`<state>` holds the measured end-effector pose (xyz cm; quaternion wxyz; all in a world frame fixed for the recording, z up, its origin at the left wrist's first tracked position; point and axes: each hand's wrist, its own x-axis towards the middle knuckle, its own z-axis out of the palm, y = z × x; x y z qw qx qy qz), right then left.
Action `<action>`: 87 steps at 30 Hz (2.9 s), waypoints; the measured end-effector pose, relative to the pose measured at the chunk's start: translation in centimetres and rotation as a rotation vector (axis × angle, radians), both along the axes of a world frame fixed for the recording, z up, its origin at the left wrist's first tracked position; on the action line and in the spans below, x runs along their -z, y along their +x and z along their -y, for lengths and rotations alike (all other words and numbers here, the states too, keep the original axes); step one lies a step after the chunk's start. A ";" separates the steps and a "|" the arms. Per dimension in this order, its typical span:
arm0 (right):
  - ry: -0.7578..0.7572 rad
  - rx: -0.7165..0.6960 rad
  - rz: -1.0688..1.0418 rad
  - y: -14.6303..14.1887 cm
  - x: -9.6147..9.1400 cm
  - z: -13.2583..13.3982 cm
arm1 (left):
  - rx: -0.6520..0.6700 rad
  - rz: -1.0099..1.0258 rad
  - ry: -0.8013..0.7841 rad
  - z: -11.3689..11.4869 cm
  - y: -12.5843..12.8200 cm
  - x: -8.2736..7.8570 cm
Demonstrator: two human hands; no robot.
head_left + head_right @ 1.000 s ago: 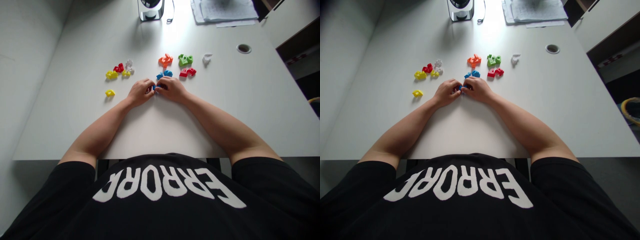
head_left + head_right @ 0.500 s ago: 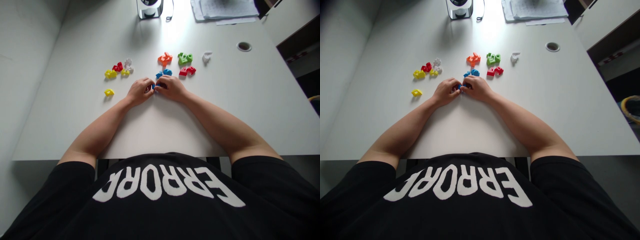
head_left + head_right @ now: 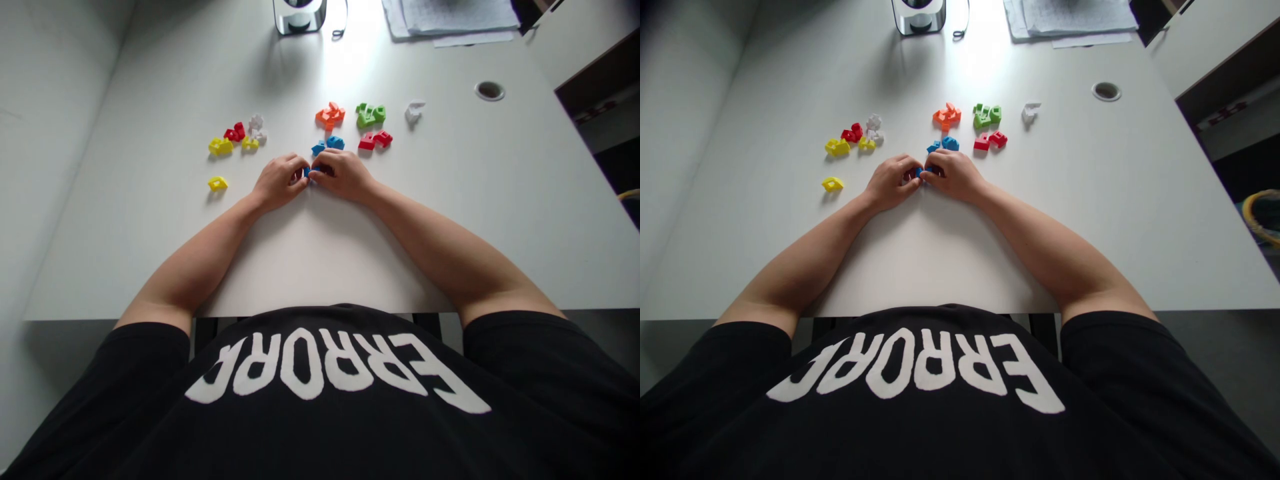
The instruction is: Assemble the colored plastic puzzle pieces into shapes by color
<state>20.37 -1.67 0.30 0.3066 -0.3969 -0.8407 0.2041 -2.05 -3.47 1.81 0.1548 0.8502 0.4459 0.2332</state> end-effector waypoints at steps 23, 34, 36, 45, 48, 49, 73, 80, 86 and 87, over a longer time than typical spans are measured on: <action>-0.005 -0.004 -0.001 0.0 -0.3 0.2 | 0.009 0.011 0.004 -0.1 0.0 0.2; 0.018 -0.011 0.010 0.1 -0.1 0.1 | 0.004 0.000 0.007 0.0 0.0 0.1; 0.018 -0.008 0.010 0.1 -0.1 0.1 | 0.001 -0.001 0.003 0.0 0.0 0.1; -0.014 -0.003 0.019 0.1 -0.1 0.1 | -0.009 0.001 -0.021 0.0 0.0 0.1; -0.021 0.000 0.015 0.0 -0.2 0.1 | -0.005 0.016 -0.016 -0.1 0.0 0.2; -0.020 0.001 0.013 0.0 -0.2 0.1 | -0.005 0.018 -0.017 -0.1 0.0 0.2; -0.019 -0.015 0.006 0.1 -0.1 0.0 | 0.002 -0.027 -0.022 0.0 -0.2 0.1; -0.042 -0.032 -0.001 0.2 0.3 -0.3 | 0.002 -0.040 -0.036 0.0 -0.2 -0.1; -0.024 -0.022 0.013 0.2 0.4 -0.3 | 0.007 -0.026 -0.039 0.0 -0.2 0.1; -0.024 -0.026 0.013 0.2 0.4 -0.3 | 0.006 -0.027 -0.043 0.0 -0.2 0.1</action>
